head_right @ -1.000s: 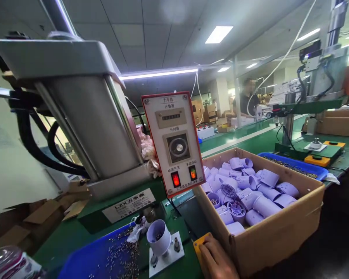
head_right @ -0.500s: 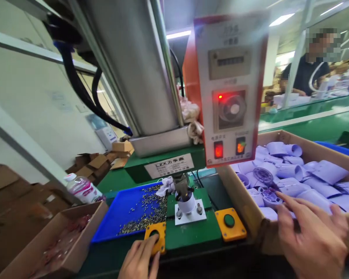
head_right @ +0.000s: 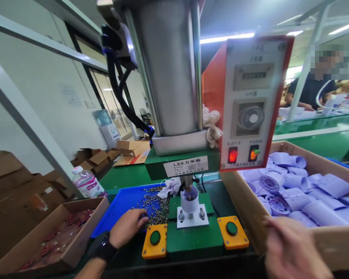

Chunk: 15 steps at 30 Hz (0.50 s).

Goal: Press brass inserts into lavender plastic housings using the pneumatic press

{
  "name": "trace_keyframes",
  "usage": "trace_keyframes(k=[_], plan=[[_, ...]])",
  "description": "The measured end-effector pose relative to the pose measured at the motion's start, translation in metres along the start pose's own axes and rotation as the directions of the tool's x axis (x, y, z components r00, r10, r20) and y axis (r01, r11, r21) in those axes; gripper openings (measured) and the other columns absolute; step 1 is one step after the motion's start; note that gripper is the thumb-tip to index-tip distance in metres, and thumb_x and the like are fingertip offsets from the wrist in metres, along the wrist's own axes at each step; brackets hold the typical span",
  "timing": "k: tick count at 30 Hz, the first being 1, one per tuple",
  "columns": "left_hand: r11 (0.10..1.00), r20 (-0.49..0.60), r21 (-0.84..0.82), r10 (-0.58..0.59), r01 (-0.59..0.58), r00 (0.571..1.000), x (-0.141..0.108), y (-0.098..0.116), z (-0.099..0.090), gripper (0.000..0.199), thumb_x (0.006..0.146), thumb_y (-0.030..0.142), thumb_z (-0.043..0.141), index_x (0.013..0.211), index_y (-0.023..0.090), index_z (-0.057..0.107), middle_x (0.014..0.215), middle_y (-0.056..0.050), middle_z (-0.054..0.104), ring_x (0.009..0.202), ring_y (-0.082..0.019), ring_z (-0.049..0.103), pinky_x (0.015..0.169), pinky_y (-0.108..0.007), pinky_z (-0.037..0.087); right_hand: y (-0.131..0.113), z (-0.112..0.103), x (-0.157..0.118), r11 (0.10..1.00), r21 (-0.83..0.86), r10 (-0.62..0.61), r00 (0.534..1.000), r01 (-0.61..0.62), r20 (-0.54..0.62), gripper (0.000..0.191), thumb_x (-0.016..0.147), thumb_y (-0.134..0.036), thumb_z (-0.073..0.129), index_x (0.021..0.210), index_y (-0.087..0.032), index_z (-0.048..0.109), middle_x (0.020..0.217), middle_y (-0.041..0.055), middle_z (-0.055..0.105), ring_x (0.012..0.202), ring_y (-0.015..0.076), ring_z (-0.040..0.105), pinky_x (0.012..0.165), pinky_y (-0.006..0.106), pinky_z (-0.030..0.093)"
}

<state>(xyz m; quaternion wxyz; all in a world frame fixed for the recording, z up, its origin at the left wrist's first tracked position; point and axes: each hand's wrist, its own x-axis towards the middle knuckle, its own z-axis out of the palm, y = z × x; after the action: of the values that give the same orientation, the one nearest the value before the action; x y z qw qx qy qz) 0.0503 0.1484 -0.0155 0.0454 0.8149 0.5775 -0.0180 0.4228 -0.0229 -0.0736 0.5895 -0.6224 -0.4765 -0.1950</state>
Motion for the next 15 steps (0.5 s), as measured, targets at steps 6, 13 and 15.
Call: trace_keyframes(k=[6,13,15], plan=[[0.998,0.059,0.048,0.032,-0.035,0.998,0.031,0.005,0.004,0.020,0.071,0.033,0.070,0.086,0.020,0.072,0.092,-0.011,0.074,0.091,-0.029,0.068,0.069,-0.031,0.046,-0.071,0.088,-0.010,0.920,0.331,0.044,0.896,-0.209,0.442,0.057,0.087,-0.035,0.056,0.139,-0.025,0.035,0.128,0.0089,0.057,0.110,0.0213,0.061,0.090,0.036,0.053],[0.995,0.063,0.007,0.094,-0.095,0.994,0.035,0.014,0.017,0.008,0.070,0.017,0.063,0.068,0.020,0.070,0.079,-0.007,0.074,0.081,-0.022,0.068,0.064,-0.026,0.041,-0.118,0.129,0.005,0.721,0.545,0.246,0.893,-0.428,0.377,0.070,0.080,-0.036,0.064,0.139,-0.020,0.030,0.117,0.0115,0.059,0.100,0.0217,0.063,0.090,0.040,0.050],[0.994,0.056,-0.024,0.112,-0.111,0.992,0.034,0.012,0.020,0.011,0.072,0.015,0.060,0.072,0.021,0.070,0.081,-0.005,0.074,0.081,-0.020,0.067,0.066,-0.026,0.041,-0.123,0.122,-0.028,0.707,0.570,0.351,0.907,-0.419,0.231,0.066,0.077,-0.036,0.068,0.134,-0.020,0.038,0.125,0.0142,0.055,0.111,0.0255,0.058,0.097,0.044,0.046]])
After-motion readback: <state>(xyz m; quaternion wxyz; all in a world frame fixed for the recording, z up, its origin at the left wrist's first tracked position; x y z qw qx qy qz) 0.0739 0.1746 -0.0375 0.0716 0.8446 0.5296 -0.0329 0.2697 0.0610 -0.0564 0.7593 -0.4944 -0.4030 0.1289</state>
